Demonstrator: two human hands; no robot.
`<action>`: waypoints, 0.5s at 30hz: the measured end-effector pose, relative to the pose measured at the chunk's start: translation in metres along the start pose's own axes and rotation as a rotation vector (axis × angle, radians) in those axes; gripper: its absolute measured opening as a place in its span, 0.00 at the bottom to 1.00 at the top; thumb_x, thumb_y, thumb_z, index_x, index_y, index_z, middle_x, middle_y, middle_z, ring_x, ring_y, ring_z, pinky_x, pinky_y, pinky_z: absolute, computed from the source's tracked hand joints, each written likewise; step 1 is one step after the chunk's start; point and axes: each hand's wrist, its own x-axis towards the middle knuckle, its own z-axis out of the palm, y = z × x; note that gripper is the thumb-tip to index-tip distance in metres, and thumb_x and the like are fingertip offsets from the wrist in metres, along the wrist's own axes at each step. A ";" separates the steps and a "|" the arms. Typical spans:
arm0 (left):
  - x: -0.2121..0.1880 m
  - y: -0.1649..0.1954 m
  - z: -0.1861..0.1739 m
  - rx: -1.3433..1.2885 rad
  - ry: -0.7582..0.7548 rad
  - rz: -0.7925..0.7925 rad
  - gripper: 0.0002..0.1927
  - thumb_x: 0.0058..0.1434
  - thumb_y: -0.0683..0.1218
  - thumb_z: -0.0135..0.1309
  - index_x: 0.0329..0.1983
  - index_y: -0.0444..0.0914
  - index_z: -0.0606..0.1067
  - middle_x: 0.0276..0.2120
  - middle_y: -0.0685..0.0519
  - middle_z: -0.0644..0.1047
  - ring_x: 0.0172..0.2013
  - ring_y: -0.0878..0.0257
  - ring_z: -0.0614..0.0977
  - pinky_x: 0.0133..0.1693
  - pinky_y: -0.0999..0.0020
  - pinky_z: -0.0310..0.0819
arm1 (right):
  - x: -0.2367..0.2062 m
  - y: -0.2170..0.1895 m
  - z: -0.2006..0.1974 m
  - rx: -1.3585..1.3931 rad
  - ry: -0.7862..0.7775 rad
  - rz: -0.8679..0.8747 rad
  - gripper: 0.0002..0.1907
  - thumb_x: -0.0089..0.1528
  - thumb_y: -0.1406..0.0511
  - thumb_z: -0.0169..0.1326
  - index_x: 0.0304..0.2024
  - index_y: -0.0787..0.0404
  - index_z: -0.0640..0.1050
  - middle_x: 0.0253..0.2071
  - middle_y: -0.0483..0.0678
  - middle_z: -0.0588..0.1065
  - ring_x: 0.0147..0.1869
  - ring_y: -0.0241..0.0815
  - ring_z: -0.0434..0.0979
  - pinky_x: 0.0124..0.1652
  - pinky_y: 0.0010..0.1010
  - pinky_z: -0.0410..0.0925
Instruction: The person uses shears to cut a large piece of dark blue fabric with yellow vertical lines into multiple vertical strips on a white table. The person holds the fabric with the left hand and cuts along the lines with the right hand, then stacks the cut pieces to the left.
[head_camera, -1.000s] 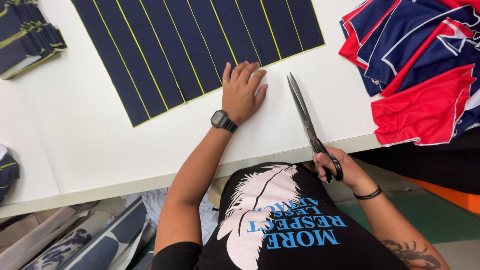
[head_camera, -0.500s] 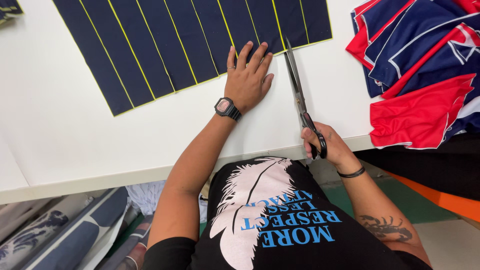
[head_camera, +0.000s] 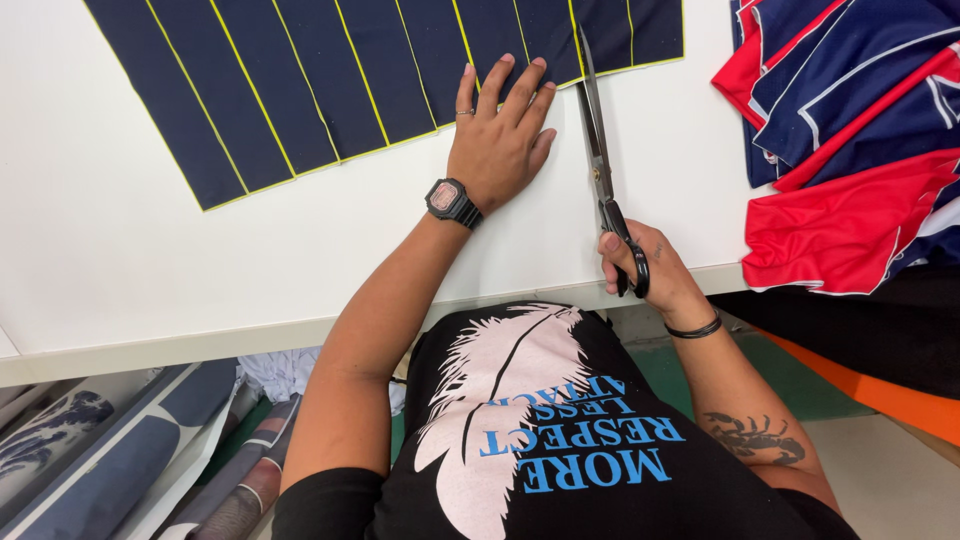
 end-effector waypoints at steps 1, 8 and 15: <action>0.000 0.000 0.000 -0.002 0.000 -0.001 0.26 0.67 0.54 0.57 0.66 0.41 0.72 0.70 0.52 0.64 0.70 0.49 0.59 0.69 0.35 0.44 | 0.000 0.000 0.001 -0.003 0.010 0.007 0.31 0.61 0.39 0.51 0.33 0.61 0.73 0.20 0.43 0.70 0.22 0.34 0.71 0.25 0.24 0.65; -0.002 -0.001 0.006 -0.007 0.002 -0.003 0.27 0.68 0.55 0.58 0.67 0.41 0.72 0.70 0.52 0.64 0.71 0.49 0.59 0.69 0.35 0.42 | 0.001 -0.003 0.006 -0.016 0.054 0.031 0.30 0.62 0.40 0.51 0.30 0.61 0.72 0.18 0.41 0.68 0.20 0.32 0.69 0.23 0.22 0.64; -0.003 -0.001 0.008 0.001 0.012 -0.008 0.26 0.68 0.55 0.58 0.66 0.42 0.72 0.70 0.52 0.64 0.71 0.49 0.58 0.69 0.34 0.42 | 0.000 -0.008 0.010 -0.064 0.094 0.061 0.30 0.62 0.41 0.52 0.28 0.61 0.72 0.16 0.40 0.67 0.18 0.31 0.68 0.21 0.23 0.63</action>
